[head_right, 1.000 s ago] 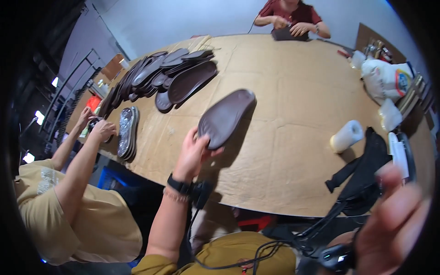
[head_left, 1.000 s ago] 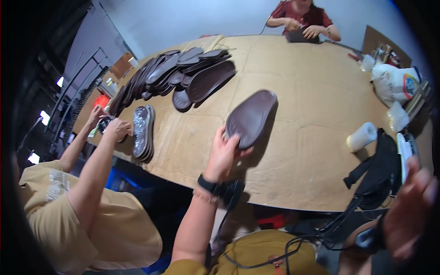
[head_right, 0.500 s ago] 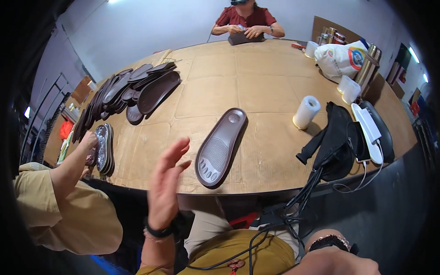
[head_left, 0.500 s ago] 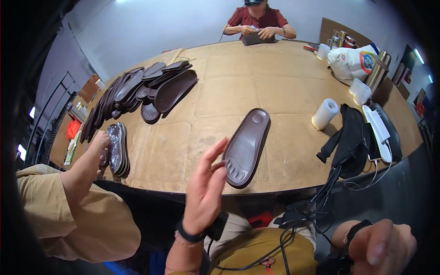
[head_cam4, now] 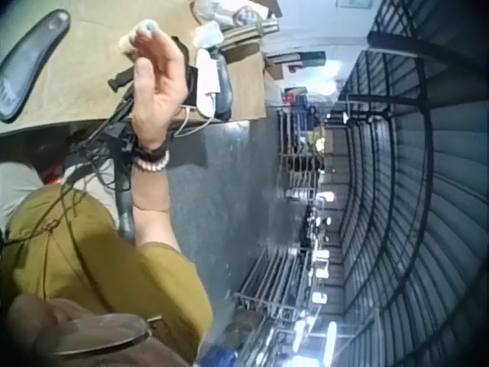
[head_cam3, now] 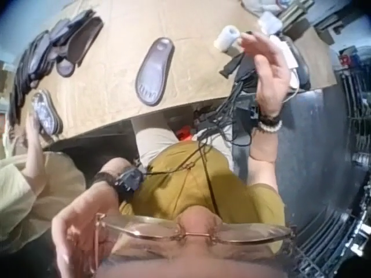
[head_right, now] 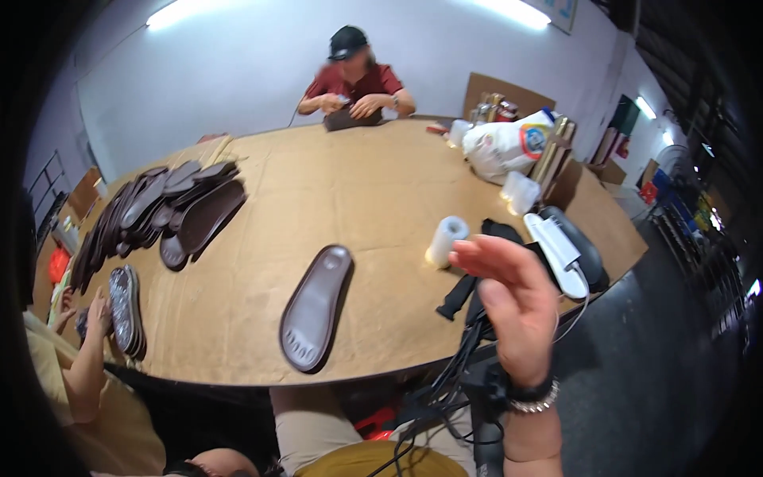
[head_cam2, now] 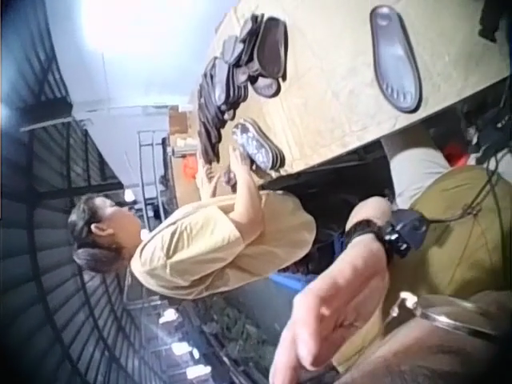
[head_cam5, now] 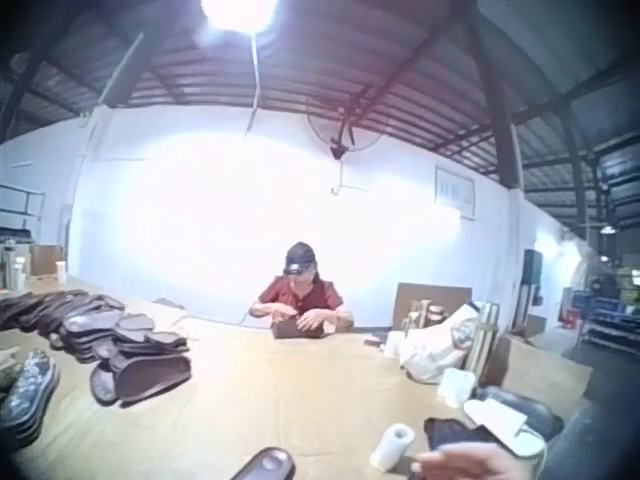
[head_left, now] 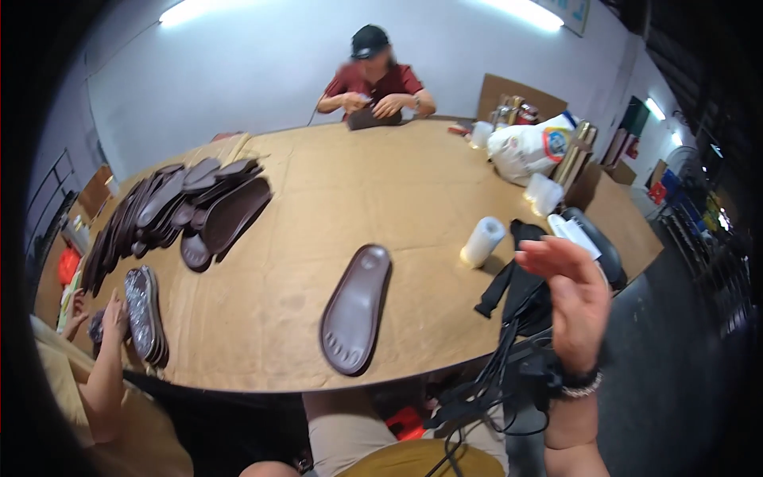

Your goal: The recorder is applying a yellow tape to the side of a shoe sole.

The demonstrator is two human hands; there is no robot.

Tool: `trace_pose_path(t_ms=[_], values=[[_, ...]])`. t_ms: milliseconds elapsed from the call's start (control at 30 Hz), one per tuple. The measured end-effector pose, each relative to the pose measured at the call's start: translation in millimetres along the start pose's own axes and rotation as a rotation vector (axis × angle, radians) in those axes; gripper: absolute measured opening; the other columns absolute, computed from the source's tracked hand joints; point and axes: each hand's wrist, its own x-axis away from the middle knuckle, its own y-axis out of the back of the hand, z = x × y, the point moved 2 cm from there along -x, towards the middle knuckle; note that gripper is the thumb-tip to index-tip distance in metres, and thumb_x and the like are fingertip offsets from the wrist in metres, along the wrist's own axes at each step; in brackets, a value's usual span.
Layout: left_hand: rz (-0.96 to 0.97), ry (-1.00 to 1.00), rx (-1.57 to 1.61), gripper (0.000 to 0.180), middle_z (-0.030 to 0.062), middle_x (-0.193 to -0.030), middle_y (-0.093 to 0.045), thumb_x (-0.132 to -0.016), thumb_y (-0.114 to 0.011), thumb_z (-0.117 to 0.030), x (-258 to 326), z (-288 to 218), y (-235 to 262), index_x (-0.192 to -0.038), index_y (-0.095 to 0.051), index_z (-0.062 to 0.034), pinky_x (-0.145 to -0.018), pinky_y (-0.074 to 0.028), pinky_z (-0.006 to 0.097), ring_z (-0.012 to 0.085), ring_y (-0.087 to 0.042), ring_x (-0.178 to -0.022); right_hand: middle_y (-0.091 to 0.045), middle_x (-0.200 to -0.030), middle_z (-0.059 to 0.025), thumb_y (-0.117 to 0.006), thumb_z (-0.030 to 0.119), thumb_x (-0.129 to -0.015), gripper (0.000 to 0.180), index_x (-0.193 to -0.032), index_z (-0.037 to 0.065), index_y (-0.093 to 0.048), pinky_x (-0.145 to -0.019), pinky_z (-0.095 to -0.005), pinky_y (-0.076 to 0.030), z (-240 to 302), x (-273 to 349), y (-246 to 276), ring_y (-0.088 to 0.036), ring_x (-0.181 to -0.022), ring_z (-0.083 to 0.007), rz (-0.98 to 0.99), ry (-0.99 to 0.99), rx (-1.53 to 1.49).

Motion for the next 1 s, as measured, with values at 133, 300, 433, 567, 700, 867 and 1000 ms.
trace_pose_path(t_ms=[133,300,433,567,700,867,1000], values=[[-0.038,0.155,-0.141,0.063,0.0275,-0.152,-0.056,-0.104,-0.059,-0.042,-11,32,5,-0.153,-0.052,-0.0023,-0.116,-0.044,0.054,0.0412,-0.054,-0.143,-0.075,-0.128,-0.0159,-0.066,0.007,-0.102,0.034,-0.134,-0.004,-0.066,-0.107,-0.0379,-0.054,-71,-33,23,-0.072,-0.120,-0.0234,0.033,-0.152,0.208],[-0.098,0.248,-0.236,0.063,0.0281,-0.150,-0.057,-0.101,-0.064,-0.041,-9,53,-1,-0.150,-0.056,-0.0025,-0.115,-0.045,0.054,0.0428,-0.054,-0.141,-0.067,-0.132,-0.0220,-0.075,0.012,-0.091,0.043,-0.131,-0.002,-0.064,-0.105,-0.0465,-0.052,-139,-50,30,-0.065,-0.124,-0.0407,0.112,0.058,0.789],[-0.194,0.253,-0.268,0.063,0.0285,-0.148,-0.058,-0.098,-0.068,-0.040,0,47,6,-0.148,-0.058,-0.0026,-0.114,-0.046,0.054,0.0440,-0.055,-0.140,-0.059,-0.144,-0.0224,-0.080,0.012,-0.087,0.058,-0.138,0.000,-0.058,-0.112,-0.0506,-0.045,-172,-47,30,-0.056,-0.137,-0.0405,0.153,0.048,0.965],[-0.425,0.152,-0.251,0.062,0.0289,-0.146,-0.059,-0.096,-0.072,-0.039,29,15,6,-0.145,-0.061,-0.0028,-0.113,-0.047,0.054,0.0452,-0.056,-0.138,-0.060,-0.142,-0.0225,-0.081,0.008,-0.081,0.061,-0.137,-0.001,-0.057,-0.112,-0.0480,-0.047,-186,-43,26,-0.057,-0.134,-0.0429,0.106,0.103,0.991],[-0.621,-0.065,-0.138,0.062,0.0293,-0.144,-0.060,-0.094,-0.076,-0.038,69,-31,-16,-0.143,-0.063,-0.0029,-0.112,-0.047,0.055,0.0464,-0.056,-0.137,-0.062,-0.132,-0.0204,-0.079,-0.001,-0.079,0.047,-0.121,0.000,-0.060,-0.107,-0.0466,-0.050,-193,-47,27,-0.060,-0.125,-0.0421,0.029,0.007,0.935],[-0.334,-0.272,0.010,0.062,0.0298,-0.142,-0.061,-0.091,-0.082,-0.037,78,-43,-92,-0.140,-0.067,-0.0032,-0.111,-0.048,0.055,0.0479,-0.057,-0.135,-0.061,-0.129,-0.0184,-0.078,-0.005,-0.079,0.028,-0.102,0.000,-0.062,-0.103,-0.0468,-0.050,-184,-49,24,-0.060,-0.121,-0.0415,-0.032,0.005,0.940],[0.094,0.010,-0.403,0.087,0.0329,-0.155,-0.047,-0.088,-0.085,-0.036,54,11,-164,-0.160,-0.045,-0.0072,-0.118,-0.041,0.061,0.0536,-0.045,-0.145,-0.061,-0.130,-0.0203,-0.078,-0.006,-0.082,0.026,-0.100,0.000,-0.061,-0.097,-0.0445,-0.053,-161,-35,22,-0.063,-0.117,-0.0401,-0.040,-0.055,0.677]])
